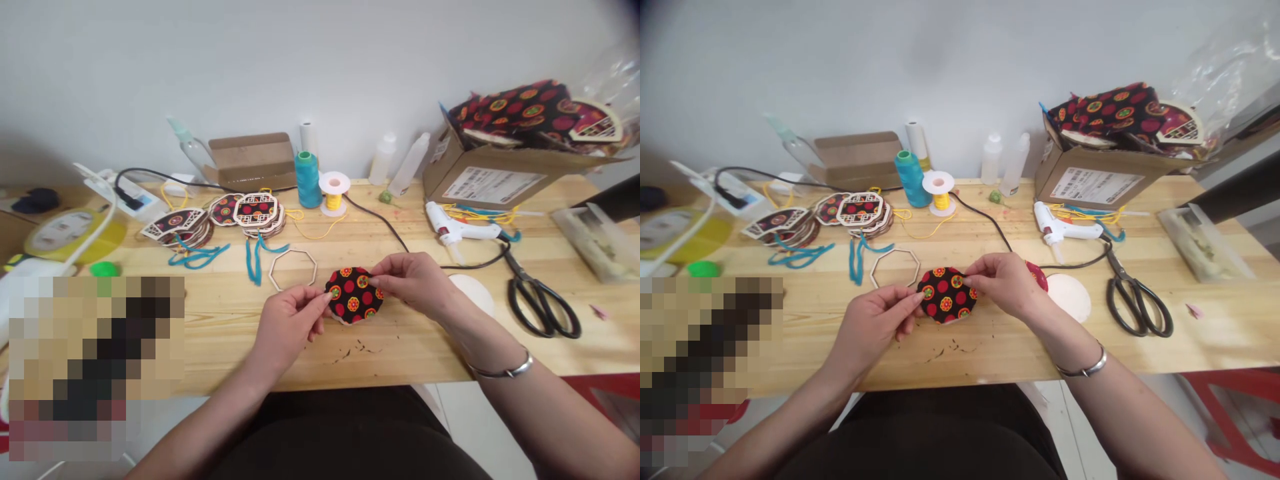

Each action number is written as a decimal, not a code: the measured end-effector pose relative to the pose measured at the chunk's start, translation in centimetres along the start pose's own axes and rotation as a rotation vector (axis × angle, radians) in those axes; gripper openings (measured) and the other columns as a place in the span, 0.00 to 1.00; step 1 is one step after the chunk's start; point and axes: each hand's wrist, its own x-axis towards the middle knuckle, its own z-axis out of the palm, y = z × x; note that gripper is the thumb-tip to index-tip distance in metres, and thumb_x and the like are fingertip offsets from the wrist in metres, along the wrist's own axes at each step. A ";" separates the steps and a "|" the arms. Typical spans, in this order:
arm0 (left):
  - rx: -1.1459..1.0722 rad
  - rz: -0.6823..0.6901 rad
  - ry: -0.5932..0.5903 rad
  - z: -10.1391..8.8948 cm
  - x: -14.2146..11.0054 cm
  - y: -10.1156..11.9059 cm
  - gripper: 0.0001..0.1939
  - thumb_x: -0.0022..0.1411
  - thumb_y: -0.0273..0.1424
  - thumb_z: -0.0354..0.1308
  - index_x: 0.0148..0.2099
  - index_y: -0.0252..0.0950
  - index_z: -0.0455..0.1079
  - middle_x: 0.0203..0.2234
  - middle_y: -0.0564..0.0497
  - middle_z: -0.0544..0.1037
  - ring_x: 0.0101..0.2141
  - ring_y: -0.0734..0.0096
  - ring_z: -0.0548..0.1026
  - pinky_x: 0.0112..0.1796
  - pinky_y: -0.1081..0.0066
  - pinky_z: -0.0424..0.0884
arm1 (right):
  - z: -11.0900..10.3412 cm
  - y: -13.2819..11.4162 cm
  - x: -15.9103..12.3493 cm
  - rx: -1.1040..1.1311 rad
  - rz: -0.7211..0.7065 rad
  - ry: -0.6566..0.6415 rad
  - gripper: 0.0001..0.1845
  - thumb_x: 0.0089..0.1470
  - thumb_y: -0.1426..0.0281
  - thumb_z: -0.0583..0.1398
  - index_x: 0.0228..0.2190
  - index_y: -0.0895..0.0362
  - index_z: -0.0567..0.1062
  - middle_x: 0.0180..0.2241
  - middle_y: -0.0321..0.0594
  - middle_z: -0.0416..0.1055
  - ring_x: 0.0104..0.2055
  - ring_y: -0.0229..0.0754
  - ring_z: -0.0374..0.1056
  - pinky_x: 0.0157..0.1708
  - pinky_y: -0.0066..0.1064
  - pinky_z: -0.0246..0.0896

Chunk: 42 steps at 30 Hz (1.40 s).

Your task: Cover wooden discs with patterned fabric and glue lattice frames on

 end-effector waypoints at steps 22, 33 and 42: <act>0.185 0.056 0.072 0.2 0.2 -0.3 0.11 0.50 0.35 0.61 0.22 0.35 0.68 0.13 0.57 0.69 0.14 0.80 0.63 0.17 0.79 0.58 | 1.0 0.6 0.1 -0.309 -0.110 0.061 0.05 0.46 0.68 0.62 0.24 0.56 0.77 0.19 0.33 0.70 0.23 0.35 0.63 0.23 0.28 0.56; 0.325 0.078 0.072 0.2 0.6 -1.3 0.11 0.51 0.38 0.58 0.24 0.36 0.67 0.14 0.58 0.68 0.17 0.77 0.65 0.20 0.76 0.60 | 1.3 0.8 0.2 -0.381 -0.153 0.092 0.03 0.46 0.71 0.62 0.25 0.56 0.77 0.19 0.32 0.71 0.22 0.34 0.64 0.23 0.26 0.56; 0.403 0.109 0.093 0.3 0.5 -1.4 0.10 0.52 0.37 0.58 0.24 0.37 0.66 0.15 0.57 0.70 0.18 0.75 0.67 0.21 0.74 0.61 | 1.7 1.3 -0.2 -0.412 -0.209 0.133 0.02 0.48 0.70 0.63 0.26 0.55 0.76 0.22 0.33 0.75 0.24 0.36 0.68 0.24 0.27 0.60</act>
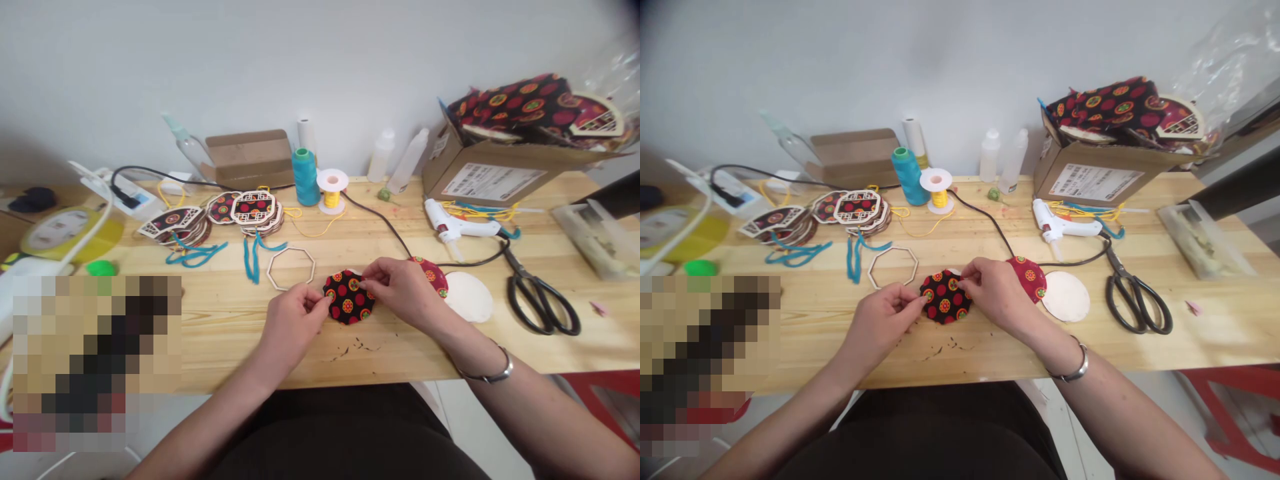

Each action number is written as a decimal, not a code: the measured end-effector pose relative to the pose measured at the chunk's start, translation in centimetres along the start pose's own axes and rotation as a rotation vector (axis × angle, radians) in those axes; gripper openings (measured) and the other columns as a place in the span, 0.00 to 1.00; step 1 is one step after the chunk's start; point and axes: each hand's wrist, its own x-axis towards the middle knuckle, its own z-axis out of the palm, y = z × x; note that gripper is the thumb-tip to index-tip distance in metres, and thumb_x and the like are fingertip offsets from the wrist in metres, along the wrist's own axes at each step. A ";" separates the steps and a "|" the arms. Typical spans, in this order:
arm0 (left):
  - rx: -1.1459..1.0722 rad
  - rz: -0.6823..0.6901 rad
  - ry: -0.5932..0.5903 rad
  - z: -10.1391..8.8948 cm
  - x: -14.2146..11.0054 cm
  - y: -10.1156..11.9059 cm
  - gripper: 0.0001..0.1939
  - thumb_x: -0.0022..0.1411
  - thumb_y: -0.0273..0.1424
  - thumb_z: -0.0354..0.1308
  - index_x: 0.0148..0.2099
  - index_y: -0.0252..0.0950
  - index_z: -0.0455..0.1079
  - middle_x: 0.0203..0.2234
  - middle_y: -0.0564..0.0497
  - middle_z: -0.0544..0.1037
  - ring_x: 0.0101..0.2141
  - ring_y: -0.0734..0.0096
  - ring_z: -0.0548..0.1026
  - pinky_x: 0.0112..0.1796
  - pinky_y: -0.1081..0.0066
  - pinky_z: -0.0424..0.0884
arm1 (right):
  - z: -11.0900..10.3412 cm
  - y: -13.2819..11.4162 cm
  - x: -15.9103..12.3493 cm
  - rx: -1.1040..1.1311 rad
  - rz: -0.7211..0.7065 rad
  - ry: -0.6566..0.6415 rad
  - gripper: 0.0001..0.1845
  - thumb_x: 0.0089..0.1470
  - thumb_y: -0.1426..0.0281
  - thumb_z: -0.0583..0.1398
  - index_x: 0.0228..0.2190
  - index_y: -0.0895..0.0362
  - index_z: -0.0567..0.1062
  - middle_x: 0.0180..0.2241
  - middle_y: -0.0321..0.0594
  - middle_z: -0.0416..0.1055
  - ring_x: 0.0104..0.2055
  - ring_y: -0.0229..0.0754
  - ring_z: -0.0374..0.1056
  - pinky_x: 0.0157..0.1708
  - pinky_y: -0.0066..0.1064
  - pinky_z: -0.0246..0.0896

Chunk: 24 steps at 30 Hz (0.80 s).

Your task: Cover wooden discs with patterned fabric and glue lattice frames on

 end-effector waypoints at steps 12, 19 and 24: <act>-0.073 0.010 -0.004 0.1 -0.1 -0.2 0.10 0.55 0.37 0.58 0.31 0.39 0.60 0.15 0.60 0.71 0.15 0.76 0.68 0.19 0.75 0.62 | 0.1 -0.3 -0.3 -0.235 -0.037 0.077 0.07 0.52 0.69 0.62 0.34 0.58 0.75 0.25 0.38 0.76 0.26 0.40 0.71 0.25 0.30 0.62; 0.238 0.674 0.263 0.2 -1.0 -1.6 0.03 0.61 0.29 0.56 0.39 0.38 0.70 0.31 0.51 0.77 0.32 0.70 0.74 0.35 0.69 0.71 | -1.1 -1.0 -2.5 -0.447 -0.612 0.051 0.15 0.61 0.73 0.53 0.47 0.62 0.72 0.46 0.49 0.74 0.49 0.48 0.68 0.47 0.40 0.66; 0.461 0.792 0.296 0.6 -1.3 -1.7 0.16 0.59 0.27 0.59 0.50 0.36 0.66 0.46 0.45 0.75 0.48 0.57 0.68 0.50 0.56 0.66 | 0.3 -0.5 -3.7 -0.563 -0.781 -0.113 0.23 0.63 0.68 0.51 0.57 0.63 0.63 0.60 0.48 0.59 0.64 0.51 0.50 0.59 0.48 0.53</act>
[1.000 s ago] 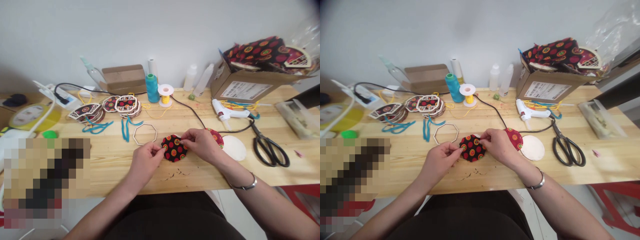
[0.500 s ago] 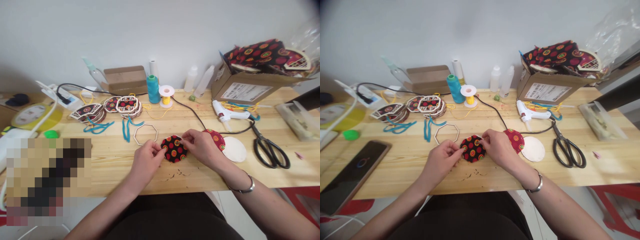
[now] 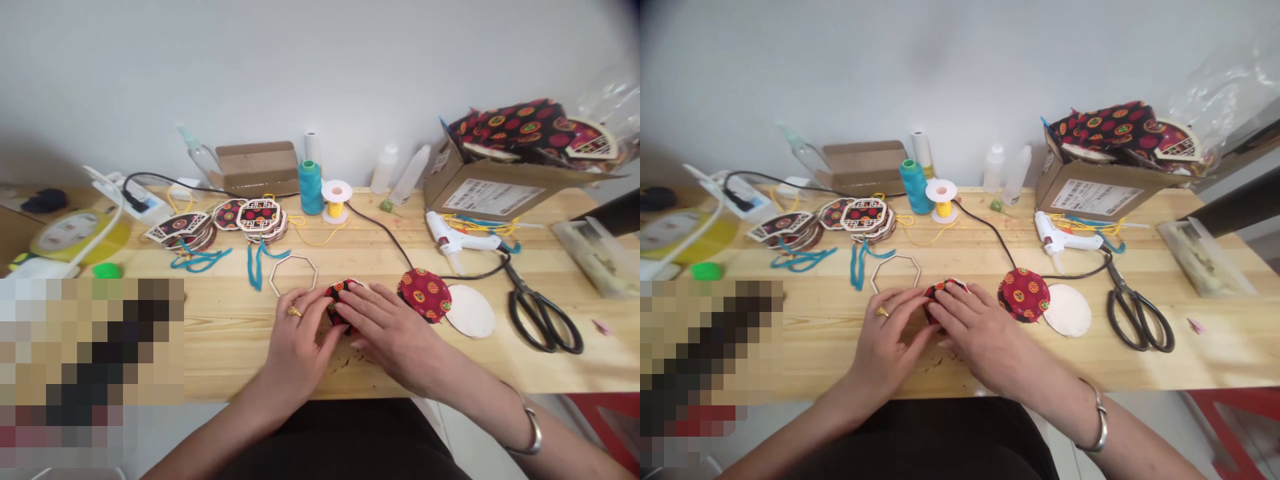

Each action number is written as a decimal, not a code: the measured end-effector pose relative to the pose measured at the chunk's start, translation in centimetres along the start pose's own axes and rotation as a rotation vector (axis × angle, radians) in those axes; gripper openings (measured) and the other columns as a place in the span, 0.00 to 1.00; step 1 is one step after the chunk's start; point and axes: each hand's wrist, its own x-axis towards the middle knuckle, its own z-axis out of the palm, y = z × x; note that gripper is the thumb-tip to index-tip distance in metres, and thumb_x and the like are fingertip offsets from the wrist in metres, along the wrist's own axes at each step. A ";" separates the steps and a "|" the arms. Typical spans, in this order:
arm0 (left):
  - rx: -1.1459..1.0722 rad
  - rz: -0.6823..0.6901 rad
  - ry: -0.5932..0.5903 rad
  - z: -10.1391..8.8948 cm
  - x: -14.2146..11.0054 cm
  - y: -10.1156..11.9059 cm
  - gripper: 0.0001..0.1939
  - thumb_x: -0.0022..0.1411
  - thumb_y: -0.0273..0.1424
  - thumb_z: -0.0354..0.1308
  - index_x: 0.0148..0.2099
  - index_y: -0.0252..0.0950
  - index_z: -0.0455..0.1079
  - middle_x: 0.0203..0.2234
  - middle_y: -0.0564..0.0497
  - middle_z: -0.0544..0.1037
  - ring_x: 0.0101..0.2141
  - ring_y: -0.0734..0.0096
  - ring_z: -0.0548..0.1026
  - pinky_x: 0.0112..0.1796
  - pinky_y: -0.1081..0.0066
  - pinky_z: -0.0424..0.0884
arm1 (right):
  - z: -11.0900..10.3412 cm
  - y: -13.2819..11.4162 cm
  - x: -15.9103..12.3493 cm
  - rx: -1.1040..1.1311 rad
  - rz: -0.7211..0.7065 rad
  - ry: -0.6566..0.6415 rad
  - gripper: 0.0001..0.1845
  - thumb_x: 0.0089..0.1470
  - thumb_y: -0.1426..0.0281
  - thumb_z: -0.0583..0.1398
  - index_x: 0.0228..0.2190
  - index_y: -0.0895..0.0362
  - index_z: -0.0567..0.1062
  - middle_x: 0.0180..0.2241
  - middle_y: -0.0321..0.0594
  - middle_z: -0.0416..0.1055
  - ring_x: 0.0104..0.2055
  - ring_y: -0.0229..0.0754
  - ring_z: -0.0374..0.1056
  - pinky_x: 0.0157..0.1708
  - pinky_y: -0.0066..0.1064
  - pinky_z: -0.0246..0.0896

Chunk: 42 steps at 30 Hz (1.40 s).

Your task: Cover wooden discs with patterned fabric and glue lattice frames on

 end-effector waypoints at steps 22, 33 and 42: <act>-0.211 -0.224 -0.088 -0.1 -0.3 0.4 0.36 0.51 0.17 0.52 0.62 0.33 0.48 0.51 0.41 0.70 0.53 0.57 0.62 0.53 0.51 0.60 | 2.6 -1.8 -0.5 -0.032 0.189 -0.035 0.33 0.62 0.52 0.46 0.61 0.58 0.57 0.64 0.42 0.52 0.67 0.50 0.43 0.62 0.58 0.36; -0.189 -0.207 -0.093 0.0 -0.2 0.4 0.37 0.53 0.19 0.53 0.63 0.34 0.46 0.51 0.41 0.70 0.52 0.55 0.63 0.53 0.49 0.60 | 2.6 -1.8 -0.4 -0.033 0.198 -0.033 0.33 0.61 0.52 0.47 0.60 0.58 0.59 0.64 0.44 0.52 0.67 0.51 0.43 0.61 0.57 0.41; -0.049 0.020 -0.100 -0.3 -0.1 0.2 0.19 0.52 0.20 0.53 0.48 0.34 0.68 0.49 0.43 0.73 0.48 0.54 0.67 0.52 0.50 0.60 | 2.5 -1.8 -0.3 -0.050 0.195 -0.031 0.32 0.61 0.53 0.49 0.58 0.61 0.62 0.63 0.47 0.53 0.66 0.54 0.45 0.60 0.56 0.45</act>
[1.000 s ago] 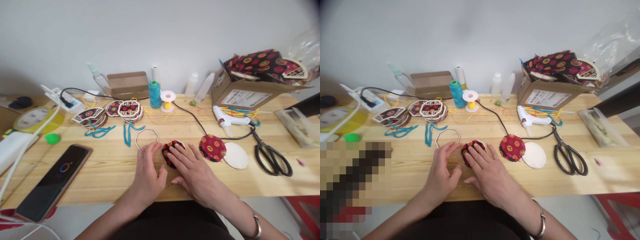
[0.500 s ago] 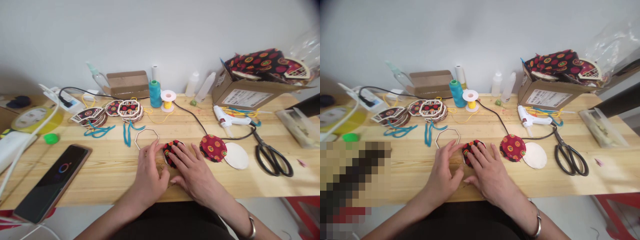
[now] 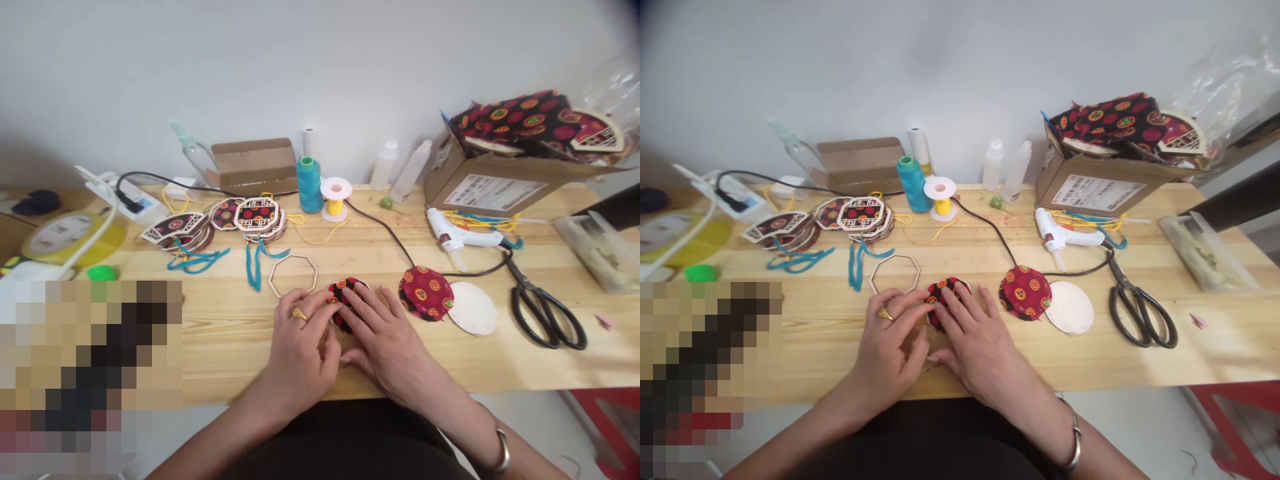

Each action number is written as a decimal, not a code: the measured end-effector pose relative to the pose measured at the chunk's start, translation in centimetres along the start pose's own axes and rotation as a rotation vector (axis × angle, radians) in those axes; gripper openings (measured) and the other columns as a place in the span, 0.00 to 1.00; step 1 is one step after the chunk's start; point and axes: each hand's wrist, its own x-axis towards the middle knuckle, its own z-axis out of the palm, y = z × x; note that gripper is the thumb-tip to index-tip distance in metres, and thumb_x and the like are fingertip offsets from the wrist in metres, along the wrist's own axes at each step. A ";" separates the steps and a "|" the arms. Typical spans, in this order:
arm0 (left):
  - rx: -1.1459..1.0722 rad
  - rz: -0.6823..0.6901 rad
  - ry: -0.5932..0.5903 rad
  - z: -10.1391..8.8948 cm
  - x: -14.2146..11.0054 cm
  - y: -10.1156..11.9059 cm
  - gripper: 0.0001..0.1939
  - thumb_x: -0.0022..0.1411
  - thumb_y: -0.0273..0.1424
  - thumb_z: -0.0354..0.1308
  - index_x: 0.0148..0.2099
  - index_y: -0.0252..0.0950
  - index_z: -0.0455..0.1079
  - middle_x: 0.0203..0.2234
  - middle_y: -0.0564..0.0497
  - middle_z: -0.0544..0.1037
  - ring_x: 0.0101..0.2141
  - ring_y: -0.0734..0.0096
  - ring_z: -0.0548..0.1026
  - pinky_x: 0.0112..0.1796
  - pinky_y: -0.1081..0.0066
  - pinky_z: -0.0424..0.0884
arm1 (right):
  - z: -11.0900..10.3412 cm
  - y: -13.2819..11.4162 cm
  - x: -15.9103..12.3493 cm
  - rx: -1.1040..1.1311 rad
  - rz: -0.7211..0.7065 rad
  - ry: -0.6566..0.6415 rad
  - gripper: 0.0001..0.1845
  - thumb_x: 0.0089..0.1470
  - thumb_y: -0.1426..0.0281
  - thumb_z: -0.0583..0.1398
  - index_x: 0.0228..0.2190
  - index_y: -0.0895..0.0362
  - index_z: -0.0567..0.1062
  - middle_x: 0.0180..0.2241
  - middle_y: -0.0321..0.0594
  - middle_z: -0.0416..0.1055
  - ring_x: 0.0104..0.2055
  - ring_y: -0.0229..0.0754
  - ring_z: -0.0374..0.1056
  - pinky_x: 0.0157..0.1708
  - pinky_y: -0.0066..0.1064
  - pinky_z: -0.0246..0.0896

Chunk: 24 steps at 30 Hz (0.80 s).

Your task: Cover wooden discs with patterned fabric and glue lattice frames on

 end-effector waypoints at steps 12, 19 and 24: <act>0.172 0.045 0.024 -0.4 0.0 0.7 0.10 0.52 0.23 0.56 0.38 0.35 0.73 0.39 0.47 0.80 0.44 0.51 0.69 0.44 0.52 0.64 | 0.0 0.0 -0.1 0.052 0.029 -0.023 0.31 0.60 0.56 0.53 0.59 0.60 0.61 0.62 0.46 0.55 0.66 0.53 0.45 0.61 0.56 0.45; 0.242 0.014 0.002 0.1 0.4 0.6 0.05 0.61 0.26 0.55 0.33 0.36 0.72 0.35 0.49 0.79 0.43 0.55 0.69 0.44 0.54 0.64 | -1.0 -0.1 -0.2 0.108 0.058 -0.079 0.26 0.63 0.66 0.49 0.60 0.59 0.58 0.64 0.42 0.51 0.68 0.49 0.38 0.63 0.54 0.42; 0.239 0.004 -0.010 0.4 0.5 0.5 0.07 0.61 0.25 0.55 0.40 0.37 0.73 0.48 0.48 0.77 0.49 0.52 0.66 0.47 0.51 0.63 | -1.4 0.3 -0.3 0.090 0.036 -0.138 0.28 0.60 0.74 0.47 0.61 0.62 0.55 0.66 0.43 0.47 0.68 0.49 0.37 0.63 0.53 0.42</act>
